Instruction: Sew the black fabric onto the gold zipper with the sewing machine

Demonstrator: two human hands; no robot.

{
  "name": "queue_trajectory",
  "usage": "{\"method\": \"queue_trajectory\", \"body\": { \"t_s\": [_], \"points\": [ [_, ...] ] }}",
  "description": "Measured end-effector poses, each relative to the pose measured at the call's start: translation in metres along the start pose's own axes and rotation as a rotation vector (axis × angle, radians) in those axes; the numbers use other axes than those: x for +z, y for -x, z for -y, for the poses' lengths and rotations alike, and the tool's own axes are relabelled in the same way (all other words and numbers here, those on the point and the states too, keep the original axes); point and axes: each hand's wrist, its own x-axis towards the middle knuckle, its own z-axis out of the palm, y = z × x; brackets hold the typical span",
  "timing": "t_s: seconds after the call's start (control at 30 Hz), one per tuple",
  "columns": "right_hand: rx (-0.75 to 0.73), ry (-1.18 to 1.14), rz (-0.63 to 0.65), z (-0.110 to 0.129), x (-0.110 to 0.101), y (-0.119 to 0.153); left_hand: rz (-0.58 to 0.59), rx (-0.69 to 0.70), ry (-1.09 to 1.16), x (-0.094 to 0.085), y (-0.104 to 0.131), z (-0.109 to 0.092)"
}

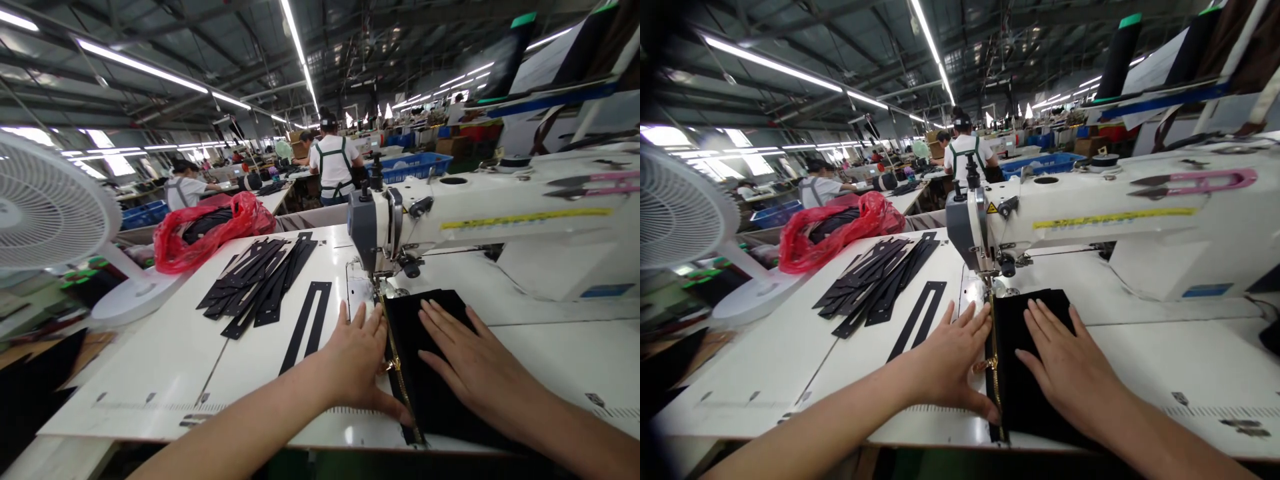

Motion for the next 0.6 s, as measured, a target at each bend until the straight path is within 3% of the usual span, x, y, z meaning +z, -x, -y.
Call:
{"method": "queue_trajectory", "body": {
  "t_s": [0.17,0.3,0.43,0.6],
  "points": [
    [-0.245,-0.161,-0.076,0.042,-0.032,-0.006,0.009,0.006,-0.039,0.001,-0.001,0.000],
    [-0.357,-0.045,-0.124,0.056,-0.024,0.014,-0.011,0.006,-0.018,0.002,0.000,0.000],
    [-0.321,0.031,-0.168,0.047,-0.018,0.037,-0.020,-0.009,0.026,0.003,0.001,0.000],
    [-0.233,-0.029,-0.185,0.048,-0.028,0.036,-0.012,-0.002,0.032,0.002,0.000,0.002]
  ]
}}
